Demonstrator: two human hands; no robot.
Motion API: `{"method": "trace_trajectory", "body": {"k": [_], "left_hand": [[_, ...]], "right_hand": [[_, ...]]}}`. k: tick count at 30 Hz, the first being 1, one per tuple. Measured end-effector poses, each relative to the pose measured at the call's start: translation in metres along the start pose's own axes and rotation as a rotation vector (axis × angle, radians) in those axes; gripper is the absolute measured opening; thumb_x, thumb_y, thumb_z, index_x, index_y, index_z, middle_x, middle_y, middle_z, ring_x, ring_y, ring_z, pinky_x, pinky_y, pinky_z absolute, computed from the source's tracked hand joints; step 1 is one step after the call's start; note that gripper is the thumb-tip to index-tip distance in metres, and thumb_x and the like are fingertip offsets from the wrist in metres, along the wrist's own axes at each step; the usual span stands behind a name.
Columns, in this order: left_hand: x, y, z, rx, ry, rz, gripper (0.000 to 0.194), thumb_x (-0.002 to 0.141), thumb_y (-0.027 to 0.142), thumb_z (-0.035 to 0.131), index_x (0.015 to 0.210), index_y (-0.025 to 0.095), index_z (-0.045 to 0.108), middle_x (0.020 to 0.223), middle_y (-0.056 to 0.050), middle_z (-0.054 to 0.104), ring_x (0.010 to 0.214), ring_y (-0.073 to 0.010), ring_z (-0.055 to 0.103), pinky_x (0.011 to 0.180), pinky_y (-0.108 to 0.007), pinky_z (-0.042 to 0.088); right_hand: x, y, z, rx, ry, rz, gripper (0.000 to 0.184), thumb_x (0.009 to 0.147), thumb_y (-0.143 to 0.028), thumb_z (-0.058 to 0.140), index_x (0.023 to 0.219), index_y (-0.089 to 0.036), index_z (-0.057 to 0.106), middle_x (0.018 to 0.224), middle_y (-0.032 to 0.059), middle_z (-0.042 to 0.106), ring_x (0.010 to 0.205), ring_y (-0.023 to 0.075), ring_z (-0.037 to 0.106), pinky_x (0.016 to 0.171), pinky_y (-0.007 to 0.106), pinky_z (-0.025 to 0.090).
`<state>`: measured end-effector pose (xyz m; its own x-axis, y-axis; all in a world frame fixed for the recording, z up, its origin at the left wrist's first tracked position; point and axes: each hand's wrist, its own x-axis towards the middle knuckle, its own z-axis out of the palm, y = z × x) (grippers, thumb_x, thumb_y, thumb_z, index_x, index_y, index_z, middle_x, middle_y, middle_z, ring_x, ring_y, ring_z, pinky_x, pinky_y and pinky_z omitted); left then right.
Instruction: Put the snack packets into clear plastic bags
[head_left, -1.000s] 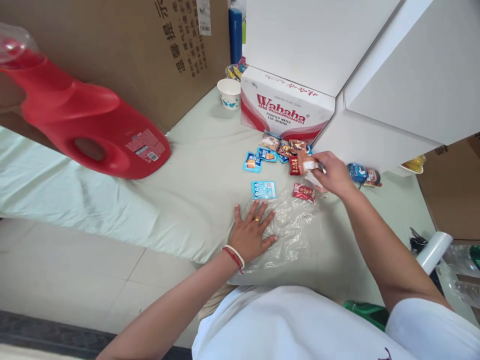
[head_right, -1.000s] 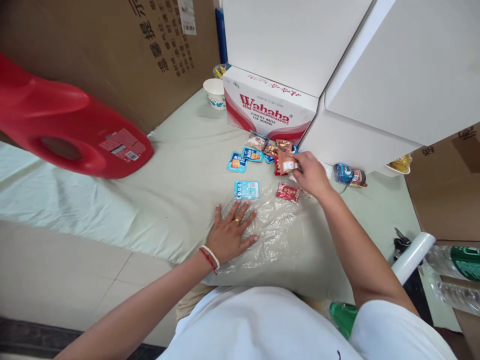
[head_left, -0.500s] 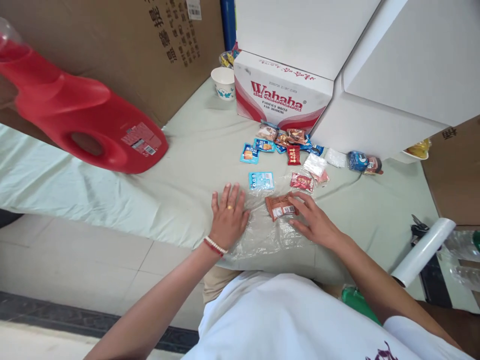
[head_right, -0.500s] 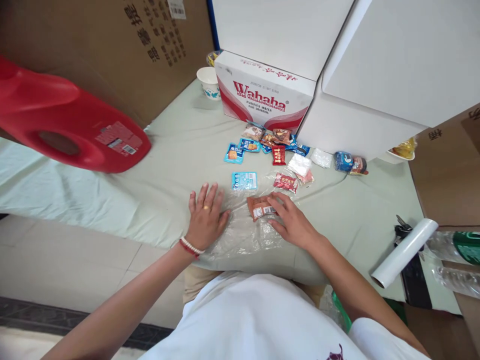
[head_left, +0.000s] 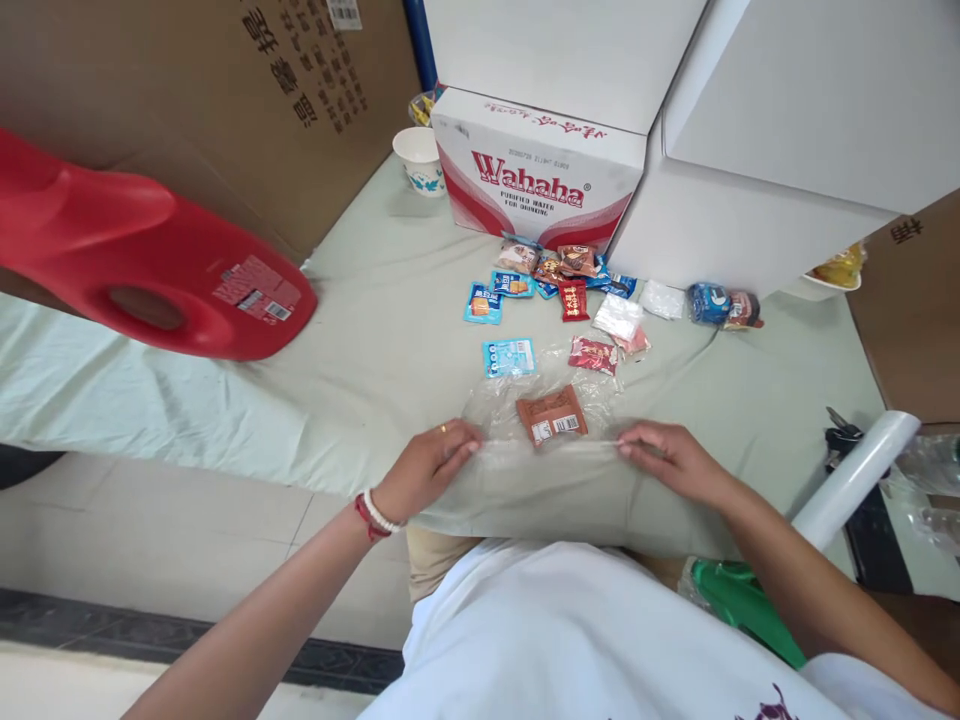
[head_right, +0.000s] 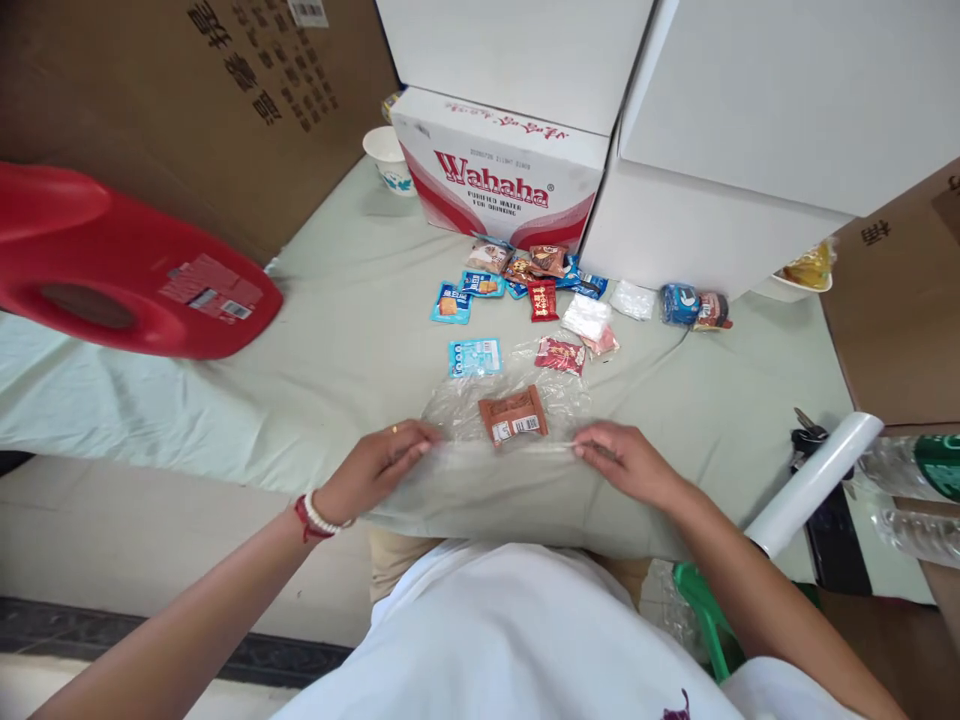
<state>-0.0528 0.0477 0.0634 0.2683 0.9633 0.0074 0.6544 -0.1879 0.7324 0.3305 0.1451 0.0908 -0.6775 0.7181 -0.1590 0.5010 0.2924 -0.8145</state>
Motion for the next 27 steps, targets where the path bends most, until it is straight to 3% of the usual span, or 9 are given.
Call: {"method": "trace_trajectory", "body": {"k": [5, 9, 11, 13, 15, 17, 20, 22, 27], "left_hand": [[0.053, -0.009, -0.002, 0.326, 0.086, -0.156, 0.035, 0.098, 0.037, 0.046, 0.074, 0.02, 0.064, 0.087, -0.01, 0.068, 0.088, -0.0255, 0.061, 0.083, -0.04, 0.048], [0.065, -0.016, 0.016, 0.443, 0.156, -0.265, 0.03, 0.093, 0.034, 0.054, 0.068, 0.02, 0.063, 0.088, -0.012, 0.065, 0.092, -0.0288, 0.057, 0.082, -0.042, 0.047], [0.063, -0.016, 0.025, 0.428, 0.24, -0.314, 0.023, 0.091, 0.034, 0.057, 0.076, 0.019, 0.066, 0.092, -0.013, 0.064, 0.096, -0.0301, 0.057, 0.084, -0.043, 0.047], [0.061, -0.016, 0.032, 0.399, 0.344, -0.329, 0.022, 0.089, 0.035, 0.062, 0.097, 0.016, 0.069, 0.104, -0.015, 0.064, 0.104, -0.032, 0.056, 0.09, -0.045, 0.048], [0.059, -0.016, 0.035, 0.362, 0.428, -0.324, 0.044, 0.085, 0.035, 0.067, 0.122, 0.013, 0.062, 0.119, -0.017, 0.061, 0.113, -0.0329, 0.055, 0.096, -0.046, 0.047], [0.06, -0.016, 0.035, 0.331, 0.438, -0.332, 0.052, 0.083, 0.035, 0.069, 0.129, 0.014, 0.059, 0.123, -0.017, 0.06, 0.115, -0.0327, 0.055, 0.097, -0.046, 0.047], [0.062, -0.014, 0.034, 0.318, 0.38, -0.396, 0.024, 0.084, 0.037, 0.068, 0.099, 0.019, 0.07, 0.108, -0.012, 0.063, 0.105, -0.0318, 0.055, 0.092, -0.046, 0.046], [0.063, -0.012, 0.034, 0.318, 0.375, -0.428, 0.019, 0.086, 0.038, 0.067, 0.08, 0.02, 0.068, 0.101, -0.011, 0.063, 0.102, -0.0313, 0.054, 0.089, -0.045, 0.045], [0.059, -0.011, 0.034, 0.296, 0.365, -0.394, 0.008, 0.086, 0.028, 0.064, 0.087, 0.021, 0.066, 0.102, -0.01, 0.064, 0.103, -0.0301, 0.053, 0.088, -0.044, 0.043]], "right_hand": [[0.057, 0.0, -0.037, -0.332, -0.034, 0.111, 0.03, 0.1, -0.041, 0.051, 0.093, -0.02, 0.071, 0.081, 0.0036, 0.07, 0.074, 0.0197, 0.061, 0.069, 0.029, 0.044], [0.108, -0.018, -0.039, -0.739, 0.061, 0.028, 0.026, 0.099, -0.031, 0.051, 0.105, -0.02, 0.074, 0.105, 0.0124, 0.07, 0.103, 0.0281, 0.058, 0.082, 0.034, 0.044], [0.135, -0.03, -0.027, -0.778, 0.039, -0.139, 0.028, 0.097, -0.026, 0.055, 0.119, -0.019, 0.071, 0.119, 0.0139, 0.067, 0.117, 0.0299, 0.053, 0.093, 0.037, 0.043], [0.162, -0.039, -0.01, -0.762, -0.051, -0.29, 0.04, 0.093, -0.021, 0.062, 0.133, -0.016, 0.064, 0.127, 0.0153, 0.065, 0.125, 0.0307, 0.048, 0.101, 0.04, 0.04], [0.185, -0.043, 0.007, -0.752, -0.117, -0.335, 0.05, 0.089, -0.019, 0.068, 0.138, -0.013, 0.06, 0.127, 0.0175, 0.065, 0.127, 0.0319, 0.047, 0.103, 0.041, 0.038], [0.2, -0.046, 0.016, -0.74, -0.162, -0.293, 0.04, 0.088, -0.019, 0.07, 0.127, -0.012, 0.066, 0.114, 0.0168, 0.07, 0.122, 0.0316, 0.05, 0.1, 0.04, 0.038], [0.203, -0.058, 0.015, -0.704, -0.206, -0.248, 0.013, 0.091, -0.017, 0.065, 0.101, -0.013, 0.073, 0.095, 0.0121, 0.071, 0.107, 0.0273, 0.057, 0.09, 0.033, 0.04], [0.191, -0.071, 0.011, -0.71, -0.204, -0.278, 0.012, 0.094, -0.018, 0.06, 0.097, -0.014, 0.071, 0.095, 0.0104, 0.069, 0.099, 0.0241, 0.058, 0.083, 0.03, 0.04], [0.13, -0.091, 0.028, -0.924, -0.285, -0.355, 0.019, 0.1, -0.019, 0.05, 0.106, -0.019, 0.068, 0.107, 0.0098, 0.063, 0.082, 0.0188, 0.059, 0.067, 0.028, 0.038]]}}
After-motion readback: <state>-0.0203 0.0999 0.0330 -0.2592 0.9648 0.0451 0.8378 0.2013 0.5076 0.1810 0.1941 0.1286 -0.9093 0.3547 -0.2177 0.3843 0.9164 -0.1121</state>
